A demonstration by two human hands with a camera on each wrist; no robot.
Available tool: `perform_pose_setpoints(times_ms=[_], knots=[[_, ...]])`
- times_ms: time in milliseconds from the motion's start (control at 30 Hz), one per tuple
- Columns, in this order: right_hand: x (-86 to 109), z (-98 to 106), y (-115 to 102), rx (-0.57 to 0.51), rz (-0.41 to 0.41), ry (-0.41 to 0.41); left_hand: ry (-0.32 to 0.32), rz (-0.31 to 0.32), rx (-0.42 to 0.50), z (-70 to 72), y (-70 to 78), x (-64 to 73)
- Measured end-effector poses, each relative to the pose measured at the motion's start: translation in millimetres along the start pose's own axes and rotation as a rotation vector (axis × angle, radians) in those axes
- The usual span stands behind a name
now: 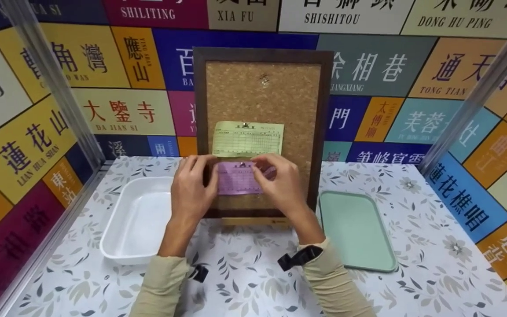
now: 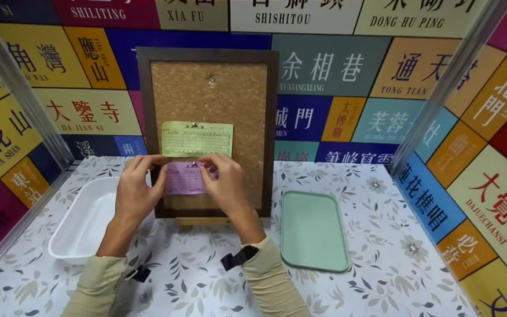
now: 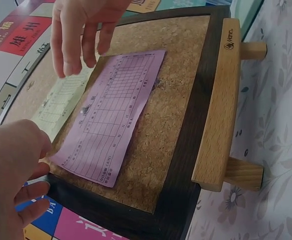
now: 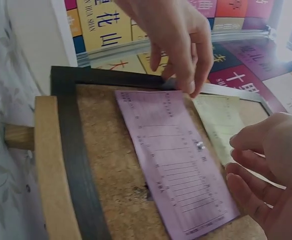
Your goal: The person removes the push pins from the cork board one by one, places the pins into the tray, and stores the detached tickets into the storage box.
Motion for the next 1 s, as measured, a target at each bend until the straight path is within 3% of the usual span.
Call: perform_pose_setpoints(times_ms=[333,533,1000], knots=[[7.1,-11,19,0.048,-0.012,0.062,-0.054,-0.007,-0.015,-9.6,4.8,-0.6],[-0.5,-22,16,0.033,-0.005,0.041,-0.045,-0.02,-0.031,-8.1,4.3,-1.6],[-6.4,-36,15,0.09,0.005,0.09,-0.059,0.018,-0.03,-4.0,-4.2,0.3]])
Point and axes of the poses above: each hand's wrist, its own x-axis away from the middle knuckle, its own z-axis out of the back of the hand, y = z × x, the point moved 7 cm from there along -x, towards the middle knuckle, and after that the axes turned 10 degrees about -y, right-handed, at the moved point
